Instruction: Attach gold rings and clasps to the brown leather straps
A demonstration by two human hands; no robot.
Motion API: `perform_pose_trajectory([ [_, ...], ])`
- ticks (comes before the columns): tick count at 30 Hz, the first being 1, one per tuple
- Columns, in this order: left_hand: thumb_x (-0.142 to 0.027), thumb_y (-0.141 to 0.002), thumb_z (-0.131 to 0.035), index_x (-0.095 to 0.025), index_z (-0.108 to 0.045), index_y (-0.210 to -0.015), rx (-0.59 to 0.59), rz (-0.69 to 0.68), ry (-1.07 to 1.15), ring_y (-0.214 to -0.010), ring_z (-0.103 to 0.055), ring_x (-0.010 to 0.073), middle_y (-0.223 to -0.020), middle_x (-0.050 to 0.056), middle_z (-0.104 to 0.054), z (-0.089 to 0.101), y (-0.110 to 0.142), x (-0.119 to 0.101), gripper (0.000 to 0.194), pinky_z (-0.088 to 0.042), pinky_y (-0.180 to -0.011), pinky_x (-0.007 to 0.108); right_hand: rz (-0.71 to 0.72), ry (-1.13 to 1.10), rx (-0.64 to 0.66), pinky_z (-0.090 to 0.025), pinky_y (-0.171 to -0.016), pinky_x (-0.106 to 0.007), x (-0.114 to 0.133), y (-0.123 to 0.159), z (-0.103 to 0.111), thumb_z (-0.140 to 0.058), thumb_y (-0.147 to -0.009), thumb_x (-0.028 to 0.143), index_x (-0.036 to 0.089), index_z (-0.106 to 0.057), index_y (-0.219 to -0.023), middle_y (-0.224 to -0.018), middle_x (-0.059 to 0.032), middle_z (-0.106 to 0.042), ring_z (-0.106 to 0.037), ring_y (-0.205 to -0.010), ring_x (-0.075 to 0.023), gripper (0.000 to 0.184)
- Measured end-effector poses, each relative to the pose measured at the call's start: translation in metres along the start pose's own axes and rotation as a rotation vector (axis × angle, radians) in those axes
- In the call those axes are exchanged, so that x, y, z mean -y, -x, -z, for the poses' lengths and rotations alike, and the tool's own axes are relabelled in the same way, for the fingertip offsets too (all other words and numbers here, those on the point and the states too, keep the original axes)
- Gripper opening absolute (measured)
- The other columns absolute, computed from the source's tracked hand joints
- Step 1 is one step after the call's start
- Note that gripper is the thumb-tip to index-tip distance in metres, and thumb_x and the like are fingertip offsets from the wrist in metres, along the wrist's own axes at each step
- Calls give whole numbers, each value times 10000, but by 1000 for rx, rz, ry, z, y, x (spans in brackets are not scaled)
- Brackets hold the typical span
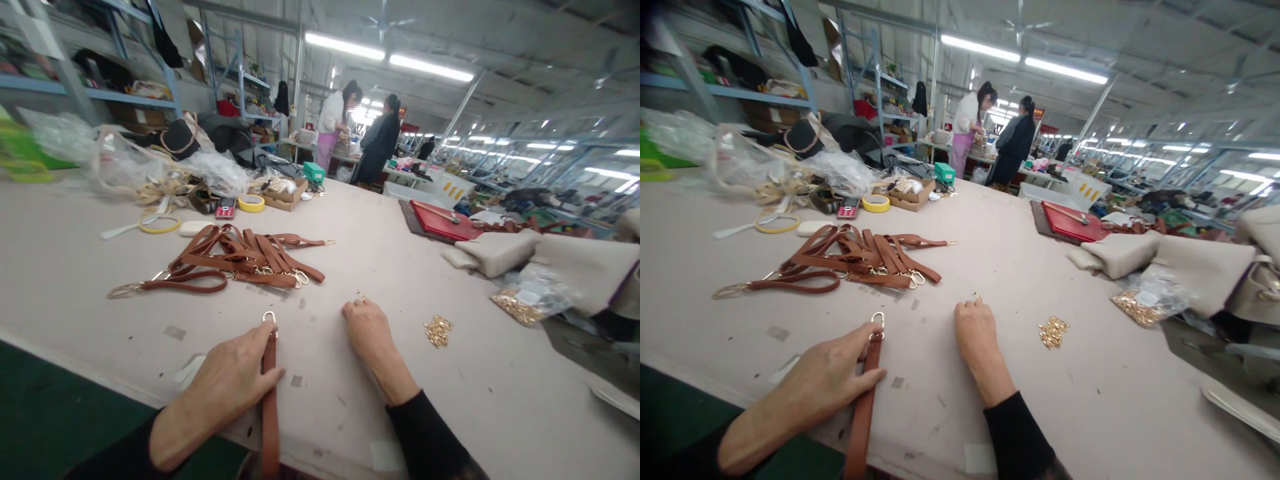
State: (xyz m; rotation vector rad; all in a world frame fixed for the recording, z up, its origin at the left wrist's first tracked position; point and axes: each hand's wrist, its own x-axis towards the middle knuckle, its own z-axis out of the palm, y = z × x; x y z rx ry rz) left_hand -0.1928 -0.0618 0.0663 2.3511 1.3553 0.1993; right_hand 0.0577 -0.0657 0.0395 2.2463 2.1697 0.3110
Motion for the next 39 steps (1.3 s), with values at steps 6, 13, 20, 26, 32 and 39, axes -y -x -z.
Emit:
perform_pose_trajectory([
  [6, -101, -754, -425, -210, -533, -1108, 40, -2, 123, -806, -638, 210, -820, 10, -655, 1, -5, 1, 386, -414, -702, 289, 52, -2, 21, -438, -736, -310, 5, 4, 5, -525, -893, 86, 130, -682, -853, -860, -118, -694, -604, -845, -233, 168],
  [13, -295, -857, -458, -197, -601, -862, 55, -19, 533, -800, -605, 198, -832, 17, -604, 8, -24, -8, 173, -478, -665, 284, 2, -58, -9, -453, -716, -305, 7, 7, 5, -554, -867, 58, 139, -674, -865, -857, -107, -683, -610, -852, -237, 145],
  [20, -301, -799, -626, -173, -527, -1126, 273, 39, 1306, -631, -622, 126, -843, -2, -592, 15, -72, -42, 365, -523, -599, 269, -17, -112, -54, -447, -732, -314, 9, 8, -1, -535, -836, 27, 139, -659, -849, -848, -105, -669, -602, -841, -237, 167],
  [26, -408, -819, -600, -128, -639, -951, 156, -48, 1363, -521, -465, 79, -661, -28, -518, -9, -113, -68, 312, -395, -484, 197, -187, -969, -280, -413, -631, -247, -12, 19, 1, -495, -905, 167, 180, -611, -814, -701, 6, -598, -544, -666, -140, 148],
  [32, -255, -740, -647, -184, -669, -1155, 84, -125, 1134, -544, -438, 85, -700, -26, -587, -28, -117, -75, 422, -345, -503, 193, -249, -1638, -273, -423, -591, -239, -26, 17, 7, -601, -847, 341, 171, -626, -816, -644, 31, -572, -512, -578, -106, 175],
  [39, -197, -746, -635, -170, -684, -970, 123, -189, 1178, -694, -585, 121, -853, 10, -700, -30, -115, -78, 231, -421, -580, 191, -241, -1722, -245, -450, -576, -225, -16, 11, 7, -671, -799, 317, 169, -654, -795, -635, 30, -602, -531, -563, -92, 148],
])
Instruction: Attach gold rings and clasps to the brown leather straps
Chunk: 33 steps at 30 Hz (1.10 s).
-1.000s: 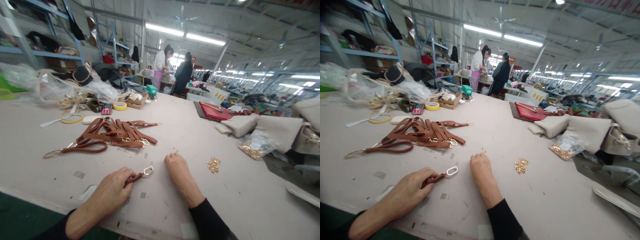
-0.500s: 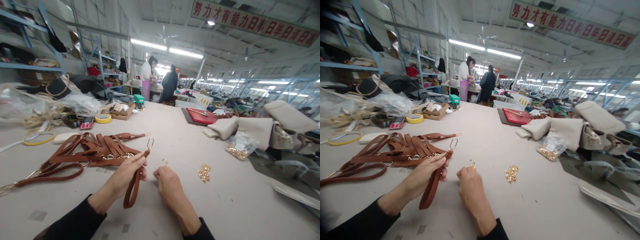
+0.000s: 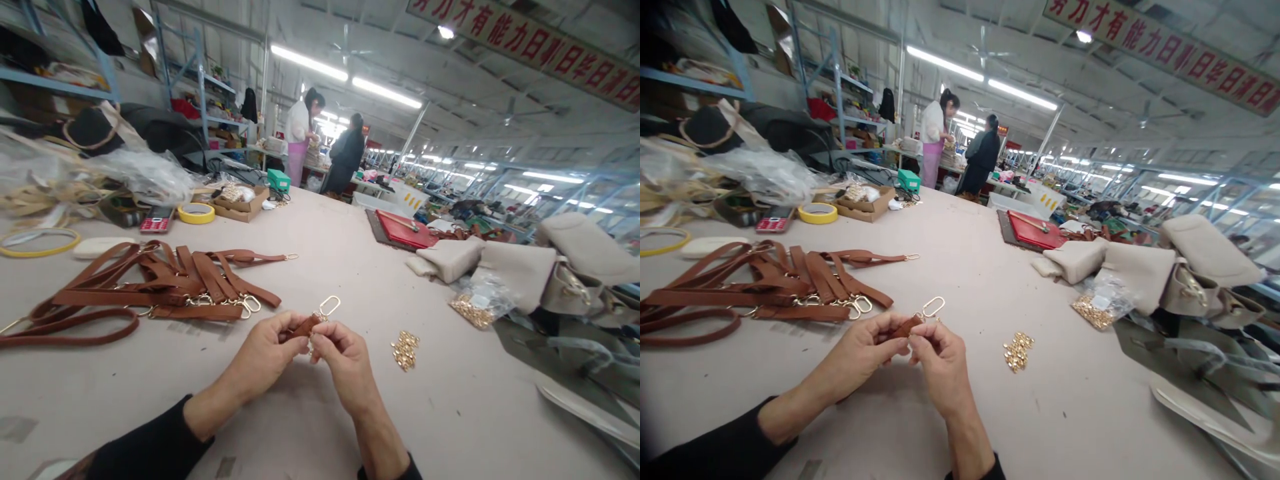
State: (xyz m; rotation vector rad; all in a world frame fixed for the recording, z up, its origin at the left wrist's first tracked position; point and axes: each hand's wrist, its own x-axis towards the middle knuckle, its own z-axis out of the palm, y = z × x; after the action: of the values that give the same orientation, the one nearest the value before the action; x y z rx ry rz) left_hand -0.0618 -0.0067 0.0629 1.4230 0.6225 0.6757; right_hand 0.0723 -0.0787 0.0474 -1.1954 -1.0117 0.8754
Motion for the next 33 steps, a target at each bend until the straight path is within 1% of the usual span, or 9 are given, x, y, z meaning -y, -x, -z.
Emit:
perform_pose_trajectory([
  [3, -171, -747, -621, -158, -669, -966, 22, 8, 58, -719, -625, 132, -810, 2, -705, -2, 1, 1, 224, -469, -666, 216, 3, -14, -34, -461, -557, -224, -3, -1, -1, -677, -794, 326, 170, -657, -799, -659, 20, -624, -545, -563, -95, 158],
  [6, -159, -758, -604, -152, -660, -1017, 59, 8, 102, -751, -654, 149, -774, -5, -709, -3, 1, 3, 265, -498, -758, 255, -5, -23, -63, -470, -556, -230, -6, -2, 0, -685, -786, 339, 169, -656, -810, -685, 13, -636, -546, -558, -94, 175],
  [11, -139, -768, -569, -155, -664, -1074, 73, -16, 49, -870, -677, 187, -910, 31, -737, -1, 0, 8, 321, -501, -831, 288, -36, 19, -30, -458, -552, -238, -9, -3, 4, -689, -781, 349, 161, -653, -797, -655, 10, -624, -548, -556, -104, 192],
  [14, -126, -766, -552, -166, -675, -1074, 62, -36, -34, -908, -675, 198, -939, 32, -738, 0, 0, 11, 334, -494, -836, 283, -41, 44, -3, -456, -558, -243, -8, -3, 6, -679, -786, 344, 159, -649, -789, -651, 5, -626, -557, -563, -111, 187],
  [17, -143, -788, -547, -197, -680, -1076, 55, -77, -148, -902, -669, 191, -909, 8, -730, 1, 2, 11, 322, -494, -825, 270, -41, 57, 3, -456, -552, -240, -8, -2, 6, -675, -785, 332, 164, -642, -775, -654, 7, -629, -555, -550, -107, 172],
  [20, -195, -839, -533, -237, -676, -1069, 45, -130, -294, -880, -663, 175, -904, -20, -720, 3, 6, 10, 275, -493, -807, 252, -32, 6, -3, -462, -536, -237, -9, -2, 3, -678, -768, 314, 176, -619, -763, -674, 15, -629, -561, -540, -104, 150],
  [24, -270, -884, -514, -251, -678, -1033, 31, -181, -449, -839, -672, 160, -937, -31, -726, 8, 7, 14, 222, -492, -790, 235, -24, -56, -15, -485, -556, -248, -12, -2, -1, -670, -750, 290, 187, -574, -759, -727, 13, -640, -589, -563, -112, 141],
  [29, -312, -883, -534, -256, -652, -1138, 46, -191, -438, -906, -688, 177, -1015, -20, -734, 9, 6, 21, 288, -512, -801, 225, 2, 21, -55, -487, -580, -247, -10, -1, -1, -649, -739, 264, 197, -539, -733, -716, 26, -608, -565, -578, -110, 129],
  [33, -334, -863, -559, -240, -654, -1149, 36, -172, -385, -810, -710, 188, -1015, 2, -741, 8, 8, 20, 315, -542, -761, 240, 74, 108, -93, -479, -648, -249, -6, 4, -6, -622, -768, 227, 208, -526, -735, -703, 35, -596, -567, -649, -119, 103],
])
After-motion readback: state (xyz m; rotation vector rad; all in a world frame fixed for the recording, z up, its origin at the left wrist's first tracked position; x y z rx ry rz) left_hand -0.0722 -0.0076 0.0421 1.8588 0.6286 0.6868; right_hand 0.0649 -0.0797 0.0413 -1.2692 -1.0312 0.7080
